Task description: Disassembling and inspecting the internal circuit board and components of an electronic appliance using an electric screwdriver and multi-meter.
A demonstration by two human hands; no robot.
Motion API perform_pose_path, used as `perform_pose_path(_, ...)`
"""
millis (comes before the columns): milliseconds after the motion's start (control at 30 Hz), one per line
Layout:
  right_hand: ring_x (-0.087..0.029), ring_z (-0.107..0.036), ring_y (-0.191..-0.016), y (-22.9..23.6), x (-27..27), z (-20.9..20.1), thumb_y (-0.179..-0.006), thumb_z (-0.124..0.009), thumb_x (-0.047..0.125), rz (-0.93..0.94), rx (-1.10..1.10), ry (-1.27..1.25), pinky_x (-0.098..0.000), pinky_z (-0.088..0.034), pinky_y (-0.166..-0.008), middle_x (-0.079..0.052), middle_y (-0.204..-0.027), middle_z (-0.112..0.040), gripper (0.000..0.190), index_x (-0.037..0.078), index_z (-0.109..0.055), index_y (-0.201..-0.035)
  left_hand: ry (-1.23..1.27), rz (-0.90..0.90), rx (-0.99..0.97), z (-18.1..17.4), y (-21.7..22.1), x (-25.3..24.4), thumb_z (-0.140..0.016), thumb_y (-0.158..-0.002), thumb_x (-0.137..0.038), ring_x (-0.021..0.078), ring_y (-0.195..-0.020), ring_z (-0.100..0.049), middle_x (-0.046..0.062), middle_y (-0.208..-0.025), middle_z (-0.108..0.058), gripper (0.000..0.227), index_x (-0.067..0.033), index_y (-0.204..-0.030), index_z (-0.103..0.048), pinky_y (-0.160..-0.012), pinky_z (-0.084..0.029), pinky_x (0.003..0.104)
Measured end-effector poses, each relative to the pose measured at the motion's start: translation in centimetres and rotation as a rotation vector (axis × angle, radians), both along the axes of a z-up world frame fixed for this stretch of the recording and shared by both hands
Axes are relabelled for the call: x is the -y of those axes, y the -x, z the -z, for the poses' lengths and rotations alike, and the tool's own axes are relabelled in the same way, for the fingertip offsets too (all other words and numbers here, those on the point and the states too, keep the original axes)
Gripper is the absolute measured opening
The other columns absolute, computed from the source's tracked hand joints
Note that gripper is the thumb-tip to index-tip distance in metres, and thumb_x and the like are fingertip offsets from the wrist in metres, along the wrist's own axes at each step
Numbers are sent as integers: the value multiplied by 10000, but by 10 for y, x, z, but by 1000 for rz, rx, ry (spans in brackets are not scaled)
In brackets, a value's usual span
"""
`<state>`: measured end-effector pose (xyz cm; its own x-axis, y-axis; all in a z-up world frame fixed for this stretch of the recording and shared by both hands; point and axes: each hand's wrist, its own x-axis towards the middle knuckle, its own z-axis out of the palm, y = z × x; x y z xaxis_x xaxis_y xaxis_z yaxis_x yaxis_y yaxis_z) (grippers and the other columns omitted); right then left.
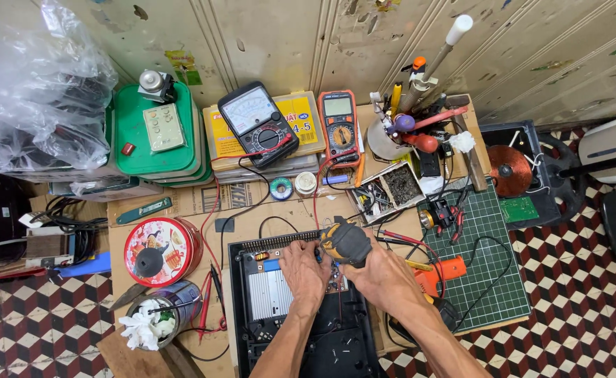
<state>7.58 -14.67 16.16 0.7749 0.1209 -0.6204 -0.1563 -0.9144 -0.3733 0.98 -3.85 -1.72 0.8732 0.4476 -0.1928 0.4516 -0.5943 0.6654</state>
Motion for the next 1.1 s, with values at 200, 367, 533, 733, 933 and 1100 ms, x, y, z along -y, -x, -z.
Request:
perform_pose_path(200, -407, -717, -990, -1, -2, -4, -817, -746, 362, -32, 8, -35, -474, -568, -860, -203, -1017, -751, 597, 160, -504, -1324, -9, -79, -73, 0, -6, 7, -809, -721, -201, 280, -1093, -497, 75, -1068, -586, 379, -123, -1086, -741, -930, -352, 438)
perform_pose_path(367, -424, -703, -998, 2, -2, -6, -809, -751, 364, -18, 7, -3, -487, -563, -859, -202, -1037, -739, 617, 168, -485, -1330, -36, -104, -45, -1, -6, 9, -803, -684, -182, 279, -1093, -496, 74, -1059, -587, 373, -121, -1048, -747, -938, -345, 433)
perform_pose_path(533, -412, -710, -1005, 3, 2, -7, -785, -768, 393, 51, -65, 64, -494, -557, -876, -218, -1025, -746, 712, 183, -465, -1395, -44, -107, -20, 3, -5, 11, -745, -798, -168, 278, -1098, -502, 77, -1059, -595, 244, -137, -1040, -760, -932, -350, 439)
perform_pose_path(733, -310, -772, -913, 11, 14, 0, -764, -779, 422, 191, -64, -31, -433, -583, -838, -161, -972, -788, 523, 105, -688, -1169, -80, -93, 1, 7, -3, 12, -748, -776, -163, 294, -1106, -497, 92, -1082, -601, 275, -119, -1047, -755, -936, -348, 446)
perform_pose_path(933, -265, -769, -876, 23, 16, -4, -762, -780, 337, 213, -1, -140, -406, -586, -791, -105, -969, -796, 466, 136, -709, -1177, -25, -77, 17, -3, -1, 8, -753, -797, -177, 299, -1105, -493, 99, -1095, -601, 272, -123, -1063, -752, -939, -344, 448)
perform_pose_path(1100, -214, -777, -922, 44, 30, -20, -818, -804, 275, 253, -70, -170, -355, -588, -851, -52, -1004, -820, 417, 145, -731, -1208, -74, 21, 170, -33, 11, -8, -773, -766, -147, 314, -1089, -526, 101, -1043, -626, 229, -95, -985, -731, -910, -368, 456)
